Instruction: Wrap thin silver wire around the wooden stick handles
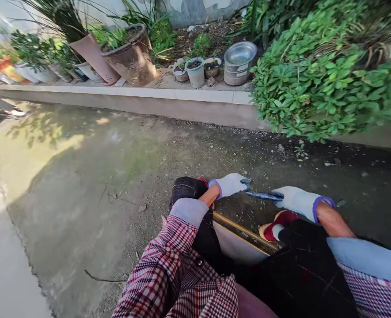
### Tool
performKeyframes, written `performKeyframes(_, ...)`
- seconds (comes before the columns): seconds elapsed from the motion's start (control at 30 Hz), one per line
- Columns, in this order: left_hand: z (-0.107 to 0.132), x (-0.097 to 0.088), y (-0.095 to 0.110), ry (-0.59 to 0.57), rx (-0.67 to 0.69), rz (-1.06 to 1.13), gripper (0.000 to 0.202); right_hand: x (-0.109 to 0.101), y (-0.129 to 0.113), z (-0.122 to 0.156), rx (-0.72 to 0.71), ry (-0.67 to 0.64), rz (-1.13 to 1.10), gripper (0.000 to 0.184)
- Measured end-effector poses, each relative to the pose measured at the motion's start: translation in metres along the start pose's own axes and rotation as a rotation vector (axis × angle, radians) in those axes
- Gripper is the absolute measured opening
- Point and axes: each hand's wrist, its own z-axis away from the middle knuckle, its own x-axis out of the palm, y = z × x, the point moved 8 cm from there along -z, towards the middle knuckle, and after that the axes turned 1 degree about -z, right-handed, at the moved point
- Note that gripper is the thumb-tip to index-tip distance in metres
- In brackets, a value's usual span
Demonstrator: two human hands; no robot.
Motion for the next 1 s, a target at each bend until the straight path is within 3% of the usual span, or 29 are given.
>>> performKeyframes(0.1, -0.018, 0.006, -0.007, -0.007, 0.008, 0.115, 0.012, 0.012, 0.022, 0.017, 0.011, -0.123, -0.122, 0.006)
performKeyframes(0.2, -0.019, 0.006, -0.007, -0.024, -0.014, 0.238, 0.014, 0.007, 0.012, 0.027, -0.093, -0.170, -0.483, 0.016)
performKeyframes(0.3, -0.013, 0.007, -0.004, -0.041, -0.064, 0.333, 0.019, -0.003, 0.003, 0.030, -0.138, -0.122, -0.734, 0.033)
performKeyframes(0.37, -0.010, 0.011, -0.001, -0.056, -0.090, 0.363, 0.022, -0.011, -0.002, 0.027, -0.163, 0.000, -0.676, 0.043)
performKeyframes(0.43, -0.008, 0.017, 0.004, -0.077, -0.089, 0.362, 0.020, -0.021, -0.005, 0.019, -0.141, 0.173, -0.379, 0.045)
performKeyframes(0.57, -0.007, 0.022, 0.009, -0.086, -0.099, 0.300, 0.016, -0.025, -0.002, -0.002, -0.031, 0.282, -0.156, 0.046)
performKeyframes(0.7, -0.006, 0.012, -0.001, -0.003, -0.113, 0.179, 0.021, -0.013, 0.002, -0.017, 0.023, 0.180, -0.006, 0.026)
performKeyframes(0.83, -0.007, 0.012, -0.010, -0.058, -0.090, 0.037, 0.025, 0.002, 0.006, -0.020, 0.031, 0.043, 0.036, 0.004)
performKeyframes(1.0, -0.010, 0.007, -0.006, -0.065, -0.084, 0.103, 0.026, 0.013, 0.004, -0.004, -0.091, -0.118, -0.110, 0.009)
